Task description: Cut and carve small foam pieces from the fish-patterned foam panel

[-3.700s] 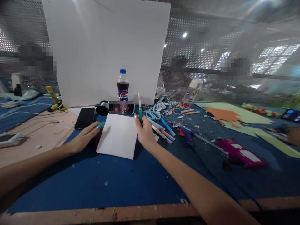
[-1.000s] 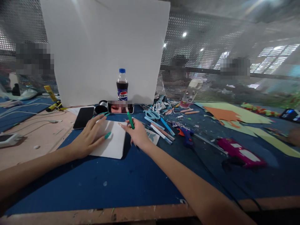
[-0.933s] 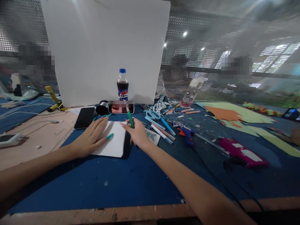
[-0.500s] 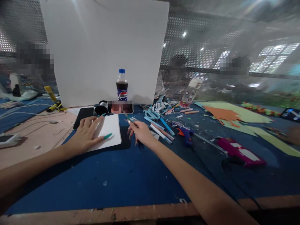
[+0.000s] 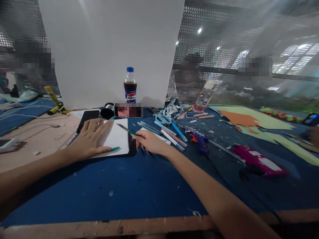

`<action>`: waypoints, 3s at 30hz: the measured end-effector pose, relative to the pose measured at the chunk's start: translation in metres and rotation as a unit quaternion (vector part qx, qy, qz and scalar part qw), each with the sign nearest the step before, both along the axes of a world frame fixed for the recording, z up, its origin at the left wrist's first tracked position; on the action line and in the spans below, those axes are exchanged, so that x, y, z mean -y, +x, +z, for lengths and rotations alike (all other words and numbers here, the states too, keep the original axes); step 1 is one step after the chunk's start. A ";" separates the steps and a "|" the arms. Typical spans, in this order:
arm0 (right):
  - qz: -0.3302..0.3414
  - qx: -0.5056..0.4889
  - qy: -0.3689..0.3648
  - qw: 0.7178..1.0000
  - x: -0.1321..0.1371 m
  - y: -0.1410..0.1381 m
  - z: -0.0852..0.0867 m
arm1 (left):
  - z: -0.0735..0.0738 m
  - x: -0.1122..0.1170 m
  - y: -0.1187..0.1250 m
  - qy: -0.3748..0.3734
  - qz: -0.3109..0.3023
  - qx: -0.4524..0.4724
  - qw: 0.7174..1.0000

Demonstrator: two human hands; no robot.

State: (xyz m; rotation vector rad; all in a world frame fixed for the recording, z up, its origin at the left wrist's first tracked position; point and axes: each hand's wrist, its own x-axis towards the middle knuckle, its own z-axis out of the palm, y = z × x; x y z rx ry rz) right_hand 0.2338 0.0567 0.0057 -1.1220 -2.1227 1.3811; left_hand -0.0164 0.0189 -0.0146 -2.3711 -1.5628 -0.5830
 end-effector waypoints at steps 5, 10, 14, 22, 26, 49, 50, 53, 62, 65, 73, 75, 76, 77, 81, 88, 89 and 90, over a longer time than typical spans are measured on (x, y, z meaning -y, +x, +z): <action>0.056 0.034 0.031 0.997 0.001 0.004 0.004 | -0.002 -0.001 0.001 -0.003 0.002 0.013 1.000; 0.029 0.103 0.025 0.994 -0.001 0.006 0.000 | -0.003 -0.001 0.002 0.010 0.022 0.005 1.000; 0.031 0.119 0.011 0.992 0.000 0.006 0.001 | -0.004 -0.002 0.001 0.015 0.020 0.014 1.000; 0.046 0.114 0.010 0.992 -0.001 0.009 -0.001 | -0.004 -0.001 0.001 0.000 0.025 0.029 0.999; 0.043 0.130 0.023 0.990 -0.002 0.010 -0.001 | -0.004 -0.002 0.001 0.003 0.017 0.035 0.999; 0.055 0.155 0.033 0.986 0.000 0.009 0.006 | -0.002 0.000 0.002 -0.026 0.014 0.049 0.998; 0.056 0.154 0.034 0.986 0.000 0.009 0.006 | -0.002 0.000 0.002 -0.024 0.014 0.050 0.998; 0.058 0.151 0.038 0.986 0.000 0.009 0.004 | -0.002 0.000 0.002 -0.028 0.014 0.051 0.998; 0.059 0.158 0.034 0.985 0.003 0.006 0.008 | -0.003 0.000 0.002 -0.013 0.006 0.053 0.998; 0.071 0.162 0.042 0.983 0.003 0.005 0.007 | -0.002 0.000 0.002 -0.013 0.002 0.052 0.999; 0.047 0.139 0.053 0.988 0.000 0.008 0.003 | -0.002 0.000 0.001 -0.013 0.013 0.047 0.999; 0.041 0.139 0.054 0.988 0.000 0.008 0.004 | -0.002 0.000 0.001 -0.015 0.015 0.050 0.999; 0.042 0.139 0.057 0.988 0.000 0.009 0.004 | -0.002 0.000 0.001 -0.018 0.017 0.051 0.998; 0.044 0.141 0.061 0.987 0.001 0.009 0.005 | -0.002 0.000 0.001 -0.022 0.021 0.052 0.998; 0.045 0.142 0.077 0.986 0.002 0.007 0.005 | -0.001 0.001 0.002 -0.041 0.033 0.057 0.997; 0.037 0.138 0.077 0.987 0.002 0.007 0.005 | -0.001 0.001 0.002 -0.040 0.041 0.060 0.997; 0.038 0.138 0.079 0.987 0.002 0.007 0.005 | -0.002 0.001 0.002 -0.039 0.040 0.060 0.997; 0.040 0.139 0.079 0.986 0.002 0.008 0.005 | -0.002 0.000 0.001 -0.039 0.040 0.060 0.997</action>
